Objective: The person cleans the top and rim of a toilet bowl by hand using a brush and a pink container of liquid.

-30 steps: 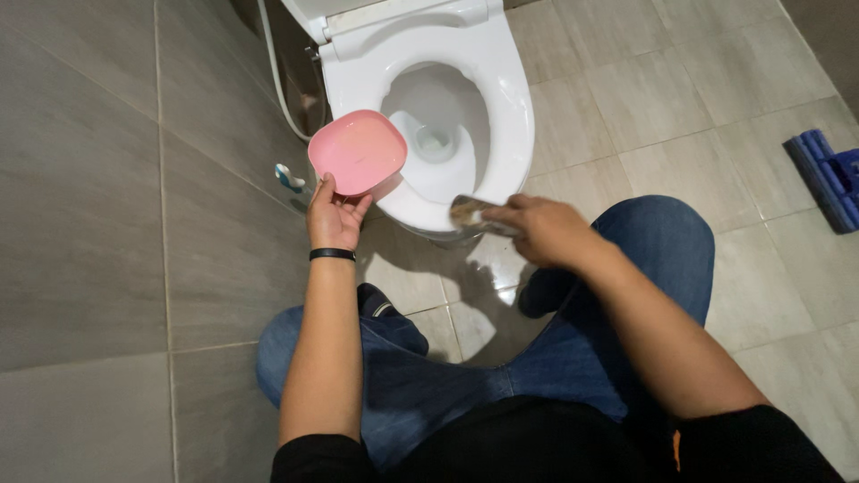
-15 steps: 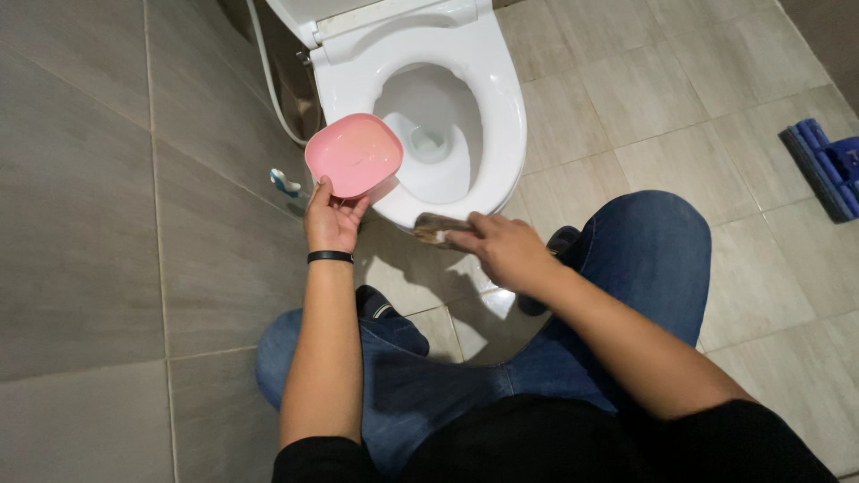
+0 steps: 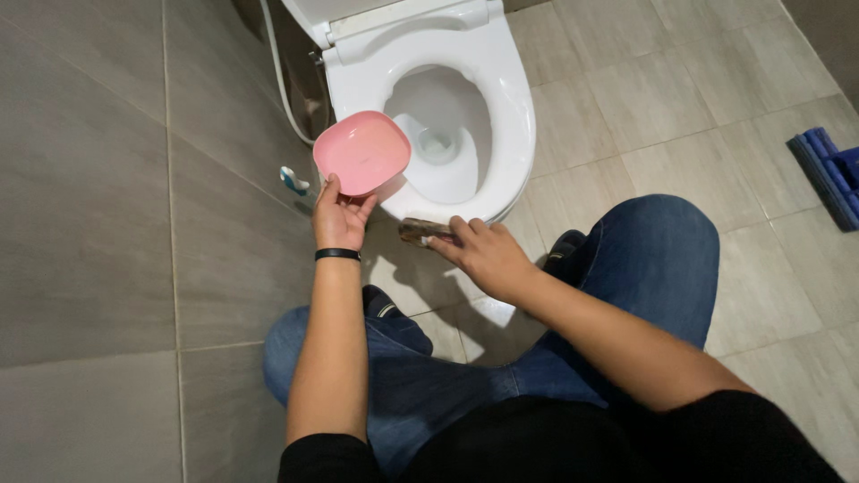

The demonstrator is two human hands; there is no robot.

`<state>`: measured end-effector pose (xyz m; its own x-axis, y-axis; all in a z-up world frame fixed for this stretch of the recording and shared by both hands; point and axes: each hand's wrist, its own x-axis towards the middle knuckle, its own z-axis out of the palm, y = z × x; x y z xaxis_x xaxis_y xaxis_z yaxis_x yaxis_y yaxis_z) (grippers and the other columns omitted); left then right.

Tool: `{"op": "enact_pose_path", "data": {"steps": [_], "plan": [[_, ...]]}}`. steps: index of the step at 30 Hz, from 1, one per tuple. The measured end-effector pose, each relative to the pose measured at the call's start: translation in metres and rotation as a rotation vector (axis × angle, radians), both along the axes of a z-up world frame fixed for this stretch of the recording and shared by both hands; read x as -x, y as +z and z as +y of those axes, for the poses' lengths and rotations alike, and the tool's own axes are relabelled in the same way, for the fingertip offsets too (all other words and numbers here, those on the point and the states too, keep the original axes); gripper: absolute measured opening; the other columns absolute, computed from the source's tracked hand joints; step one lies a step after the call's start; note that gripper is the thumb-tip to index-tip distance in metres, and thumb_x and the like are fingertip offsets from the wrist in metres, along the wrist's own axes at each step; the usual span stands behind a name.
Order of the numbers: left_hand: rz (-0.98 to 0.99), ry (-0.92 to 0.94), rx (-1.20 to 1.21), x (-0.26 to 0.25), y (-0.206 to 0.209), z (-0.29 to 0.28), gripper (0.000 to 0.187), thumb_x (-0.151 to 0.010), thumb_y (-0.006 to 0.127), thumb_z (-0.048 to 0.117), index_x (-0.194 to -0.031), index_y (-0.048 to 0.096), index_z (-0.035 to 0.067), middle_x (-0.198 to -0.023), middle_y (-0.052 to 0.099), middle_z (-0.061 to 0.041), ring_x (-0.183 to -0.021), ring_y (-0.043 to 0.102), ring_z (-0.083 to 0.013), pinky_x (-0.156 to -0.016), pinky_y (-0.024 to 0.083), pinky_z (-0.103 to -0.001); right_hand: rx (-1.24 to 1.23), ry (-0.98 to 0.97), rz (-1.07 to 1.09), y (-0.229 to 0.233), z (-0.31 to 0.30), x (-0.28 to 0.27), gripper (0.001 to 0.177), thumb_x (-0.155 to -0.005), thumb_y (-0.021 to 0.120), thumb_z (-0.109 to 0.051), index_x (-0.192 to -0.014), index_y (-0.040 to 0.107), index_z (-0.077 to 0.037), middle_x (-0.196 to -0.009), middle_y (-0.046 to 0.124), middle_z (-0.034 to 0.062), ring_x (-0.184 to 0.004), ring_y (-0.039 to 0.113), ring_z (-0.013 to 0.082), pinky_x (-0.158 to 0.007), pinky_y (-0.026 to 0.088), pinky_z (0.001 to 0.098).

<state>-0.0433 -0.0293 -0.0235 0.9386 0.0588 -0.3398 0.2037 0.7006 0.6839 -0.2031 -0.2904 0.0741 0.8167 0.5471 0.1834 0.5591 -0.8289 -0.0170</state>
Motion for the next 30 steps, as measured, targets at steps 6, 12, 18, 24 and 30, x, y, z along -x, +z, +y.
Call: {"op": "enact_pose_path", "data": {"steps": [6,12,18,24,30], "plan": [[-0.013,0.012,0.012,0.004,0.002,0.007,0.046,-0.1,0.06,0.032,-0.14,0.052,0.011,-0.131,0.059,-0.012,-0.119,0.063,-0.0322,-0.096,0.057,-0.051,-0.014,-0.101,0.054,0.008,-0.037,0.008,0.05,-0.09,0.061,-0.009,-0.135,0.065,-0.028,-0.113,0.062,0.0097,-0.093,0.066,0.0257,-0.067,0.057,0.04],[-0.041,-0.032,0.014,-0.003,-0.002,0.0,0.046,-0.1,0.059,0.033,-0.139,0.051,0.009,-0.133,0.06,-0.013,-0.117,0.064,-0.0328,-0.094,0.056,-0.051,-0.252,-0.278,0.259,0.007,-0.03,-0.01,0.068,-0.077,0.072,-0.015,-0.143,0.058,-0.025,-0.107,0.064,0.0114,-0.088,0.068,0.0294,-0.075,0.058,0.0436],[-0.031,-0.034,0.017,-0.004,-0.003,-0.003,0.047,-0.1,0.059,0.033,-0.14,0.052,0.01,-0.131,0.061,-0.013,-0.116,0.064,-0.0323,-0.093,0.057,-0.05,-0.327,-0.164,0.291,0.0,-0.027,-0.007,0.071,-0.074,0.074,-0.018,-0.142,0.057,-0.025,-0.114,0.064,0.0139,-0.093,0.068,0.0327,-0.078,0.058,0.0452],[-0.038,-0.044,-0.012,-0.001,0.001,-0.004,0.046,-0.1,0.059,0.033,-0.139,0.052,0.01,-0.129,0.06,-0.013,-0.115,0.064,-0.0318,-0.092,0.058,-0.05,-0.277,-0.373,0.365,0.011,-0.075,-0.016,0.072,-0.075,0.073,-0.021,-0.145,0.056,-0.027,-0.121,0.064,0.0149,-0.092,0.07,0.0342,-0.081,0.058,0.0453],[-0.021,-0.051,-0.031,0.001,0.007,-0.013,0.047,-0.101,0.058,0.031,-0.141,0.052,0.008,-0.13,0.06,-0.014,-0.115,0.065,-0.0327,-0.093,0.058,-0.049,-0.253,-0.348,0.322,-0.003,-0.048,-0.029,0.07,-0.079,0.073,-0.024,-0.147,0.055,-0.027,-0.117,0.063,0.0169,-0.091,0.068,0.0358,-0.082,0.057,0.0458]]}}
